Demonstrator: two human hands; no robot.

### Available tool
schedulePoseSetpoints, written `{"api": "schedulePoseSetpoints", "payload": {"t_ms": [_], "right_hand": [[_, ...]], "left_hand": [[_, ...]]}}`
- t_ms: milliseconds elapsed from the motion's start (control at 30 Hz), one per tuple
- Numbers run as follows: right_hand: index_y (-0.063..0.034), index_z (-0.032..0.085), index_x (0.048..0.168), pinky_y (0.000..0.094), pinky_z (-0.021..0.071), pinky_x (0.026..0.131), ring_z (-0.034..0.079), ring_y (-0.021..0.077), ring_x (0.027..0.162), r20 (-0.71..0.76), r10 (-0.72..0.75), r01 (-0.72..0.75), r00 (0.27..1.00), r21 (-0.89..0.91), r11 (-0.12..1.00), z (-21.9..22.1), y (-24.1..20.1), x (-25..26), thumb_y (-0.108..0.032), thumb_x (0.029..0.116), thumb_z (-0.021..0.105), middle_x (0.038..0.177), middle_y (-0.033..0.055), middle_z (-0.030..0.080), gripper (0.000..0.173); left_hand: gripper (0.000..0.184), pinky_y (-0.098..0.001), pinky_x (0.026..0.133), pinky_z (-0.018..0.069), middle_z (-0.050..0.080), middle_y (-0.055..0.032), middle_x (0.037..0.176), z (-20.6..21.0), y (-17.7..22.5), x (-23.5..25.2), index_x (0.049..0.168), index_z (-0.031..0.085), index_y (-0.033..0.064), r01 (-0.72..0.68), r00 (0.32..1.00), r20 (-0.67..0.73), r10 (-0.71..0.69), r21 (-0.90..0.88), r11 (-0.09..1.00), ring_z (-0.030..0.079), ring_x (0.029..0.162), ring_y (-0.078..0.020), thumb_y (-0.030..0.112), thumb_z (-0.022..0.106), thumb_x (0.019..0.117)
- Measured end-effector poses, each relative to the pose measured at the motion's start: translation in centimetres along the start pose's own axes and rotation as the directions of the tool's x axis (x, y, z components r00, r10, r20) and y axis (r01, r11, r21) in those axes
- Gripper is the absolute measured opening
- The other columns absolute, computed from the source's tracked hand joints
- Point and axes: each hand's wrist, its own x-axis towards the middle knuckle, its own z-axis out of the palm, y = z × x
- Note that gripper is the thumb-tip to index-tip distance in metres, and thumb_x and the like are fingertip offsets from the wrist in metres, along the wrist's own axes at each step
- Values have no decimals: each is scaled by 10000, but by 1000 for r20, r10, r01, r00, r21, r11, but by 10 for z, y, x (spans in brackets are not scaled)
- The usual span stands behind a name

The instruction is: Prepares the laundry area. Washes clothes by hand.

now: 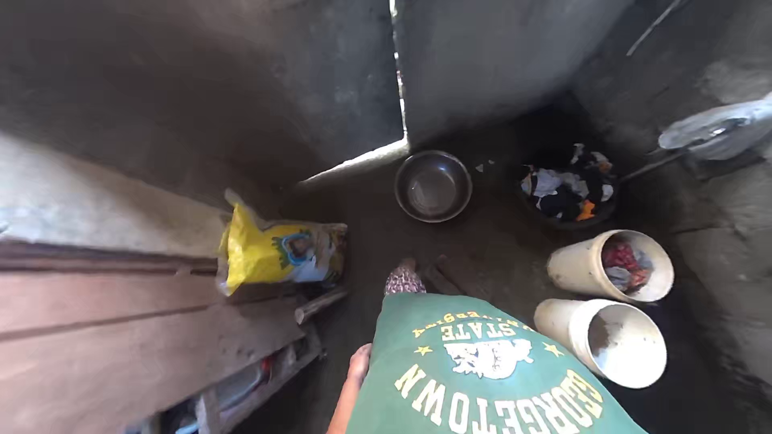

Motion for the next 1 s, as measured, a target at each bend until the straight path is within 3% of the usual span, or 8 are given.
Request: {"api": "schedulePoseSetpoints", "payload": {"t_ms": [67,133,233,300,433,700,867,1000], "right_hand": [[188,619,1153,234,517,906,686,250,1044,-366,-179,246,913,145,959,42,25,26,-112,1105,425,1130,328,675,361],[149,524,1349,310,426,1069,585,231,1259,-2,148,-142,989,290,947,17,-15,32,-100,1125,383,1387,280,582,364],[192,617,1172,336,518,913,672,319,1059,-60,-12,25,998,218,976,38,2,67,-124,1095,485,1163,344,661,351],[100,598,1322,406,420,1114,590,330,1294,9,260,-259,965,149,954,45,-18,73,-172,1108,478,1373,276,607,366],[84,588,1342,423,448,1066,607,317,1232,-114,341,-290,933,322,901,53,-32,44,-136,1101,479,1332,274,624,344],[32,653,1295,524,441,1057,607,362,1217,-317,502,-270,805,557,785,88,26,55,-112,1073,539,1289,271,648,287],[87,624,1299,500,455,1030,623,364,1166,-312,562,-264,766,645,718,94,21,50,-91,1066,546,1270,307,639,303],[81,604,1341,448,440,1036,604,334,1194,-178,612,-350,770,684,639,63,-5,44,-125,1064,566,1313,280,629,347]], "left_hand": [[454,-500,1013,521,650,-224,1338,-10,57,-7,1458,512,0,14,1000,-21,-18,-179,984,661,1189,-326,296,436,1121],[436,-477,965,513,629,-238,1334,-17,136,-33,1465,484,-4,14,1000,5,-13,-218,976,650,1141,-315,264,419,1127],[404,-481,1006,495,601,-257,1366,-29,219,-39,1431,505,-34,-80,987,135,84,-35,996,622,1206,-336,218,441,1122],[391,-498,1030,484,599,-272,1355,-35,251,-29,1378,551,-50,-182,951,278,136,148,972,610,1222,-352,220,510,1098],[534,-519,1156,405,567,-263,1425,-30,288,-6,1423,543,-22,-341,824,566,3,491,802,547,1345,-365,333,634,1034],[440,-535,1057,463,628,-291,1245,-10,337,32,1243,609,-84,-516,747,657,-98,666,539,614,1183,-381,293,660,1021],[299,-481,1001,489,638,-265,1172,-6,361,35,1203,605,-96,-556,687,719,-105,614,560,627,1085,-322,161,593,1052],[152,-319,825,523,619,-87,952,-10,390,25,1082,611,-47,-496,592,796,-128,484,721,589,845,-109,89,553,1051]]}}
